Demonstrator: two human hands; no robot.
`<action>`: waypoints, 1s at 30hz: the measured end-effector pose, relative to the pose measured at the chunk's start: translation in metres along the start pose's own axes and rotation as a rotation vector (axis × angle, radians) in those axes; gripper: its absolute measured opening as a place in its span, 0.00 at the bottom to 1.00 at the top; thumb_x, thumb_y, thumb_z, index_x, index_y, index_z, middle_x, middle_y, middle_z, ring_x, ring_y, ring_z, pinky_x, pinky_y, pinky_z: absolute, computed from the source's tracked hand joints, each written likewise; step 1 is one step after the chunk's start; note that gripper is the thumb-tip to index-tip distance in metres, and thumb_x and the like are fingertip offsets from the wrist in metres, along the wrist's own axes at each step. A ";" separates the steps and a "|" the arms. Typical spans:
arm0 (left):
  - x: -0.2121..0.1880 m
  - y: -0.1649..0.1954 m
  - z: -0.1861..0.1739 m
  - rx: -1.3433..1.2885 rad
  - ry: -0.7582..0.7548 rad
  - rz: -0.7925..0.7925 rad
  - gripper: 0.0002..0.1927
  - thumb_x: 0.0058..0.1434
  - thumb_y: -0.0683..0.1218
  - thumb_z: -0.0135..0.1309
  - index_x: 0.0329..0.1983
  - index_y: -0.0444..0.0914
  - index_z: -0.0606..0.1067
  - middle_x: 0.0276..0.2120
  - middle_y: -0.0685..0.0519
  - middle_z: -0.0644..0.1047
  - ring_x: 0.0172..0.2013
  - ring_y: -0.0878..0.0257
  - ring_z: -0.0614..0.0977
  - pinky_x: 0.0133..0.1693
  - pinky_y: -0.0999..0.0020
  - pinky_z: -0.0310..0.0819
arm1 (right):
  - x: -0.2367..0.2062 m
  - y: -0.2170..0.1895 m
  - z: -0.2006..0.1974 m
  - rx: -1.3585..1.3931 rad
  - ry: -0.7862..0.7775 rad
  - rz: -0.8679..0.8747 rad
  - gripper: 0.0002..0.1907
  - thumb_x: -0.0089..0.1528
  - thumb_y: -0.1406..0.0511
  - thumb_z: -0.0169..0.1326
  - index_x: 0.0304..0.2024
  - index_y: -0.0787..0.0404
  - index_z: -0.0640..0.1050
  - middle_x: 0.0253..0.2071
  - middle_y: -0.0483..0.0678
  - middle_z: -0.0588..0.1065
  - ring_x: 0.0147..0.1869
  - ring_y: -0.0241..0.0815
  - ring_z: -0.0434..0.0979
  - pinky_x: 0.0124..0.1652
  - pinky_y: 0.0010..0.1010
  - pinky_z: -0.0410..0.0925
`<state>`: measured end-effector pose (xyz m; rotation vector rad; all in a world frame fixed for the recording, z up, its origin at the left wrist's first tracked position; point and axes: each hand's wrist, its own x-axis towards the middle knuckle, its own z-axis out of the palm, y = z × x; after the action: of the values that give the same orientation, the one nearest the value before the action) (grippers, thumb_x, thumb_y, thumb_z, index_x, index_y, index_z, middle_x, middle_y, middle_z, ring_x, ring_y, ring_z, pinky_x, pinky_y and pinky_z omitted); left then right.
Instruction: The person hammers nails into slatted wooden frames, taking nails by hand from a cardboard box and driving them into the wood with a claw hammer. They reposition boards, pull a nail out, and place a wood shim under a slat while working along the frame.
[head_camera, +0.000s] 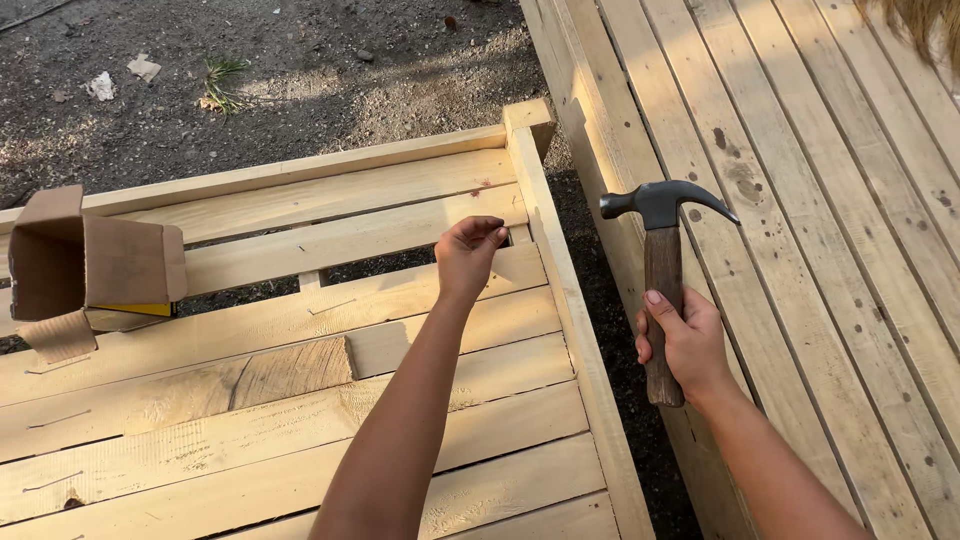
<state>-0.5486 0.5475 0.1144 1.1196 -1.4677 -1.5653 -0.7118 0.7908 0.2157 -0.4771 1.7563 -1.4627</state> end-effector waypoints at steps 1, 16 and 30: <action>-0.007 -0.002 0.001 0.100 -0.016 -0.074 0.06 0.60 0.47 0.63 0.40 0.44 0.83 0.32 0.59 0.84 0.32 0.71 0.81 0.33 0.64 0.75 | 0.000 0.004 0.002 -0.005 -0.003 0.017 0.14 0.68 0.59 0.51 0.37 0.64 0.69 0.26 0.48 0.71 0.19 0.37 0.69 0.20 0.31 0.66; -0.038 -0.014 0.016 0.700 0.047 0.456 0.06 0.60 0.52 0.62 0.32 0.47 0.81 0.35 0.66 0.80 0.45 0.63 0.76 0.55 0.54 0.58 | -0.007 0.023 0.012 -0.419 -0.076 0.003 0.13 0.64 0.59 0.55 0.35 0.63 0.73 0.23 0.45 0.73 0.18 0.35 0.71 0.20 0.29 0.63; -0.037 -0.028 0.032 0.894 0.126 0.558 0.03 0.62 0.49 0.59 0.32 0.49 0.78 0.35 0.64 0.77 0.45 0.64 0.77 0.60 0.51 0.55 | -0.009 0.011 0.016 -0.594 -0.084 -0.041 0.15 0.64 0.57 0.55 0.36 0.64 0.75 0.19 0.46 0.74 0.17 0.35 0.72 0.21 0.29 0.65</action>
<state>-0.5621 0.5967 0.0910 1.0778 -2.2166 -0.4223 -0.6917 0.7894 0.2080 -0.8662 2.1099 -0.9077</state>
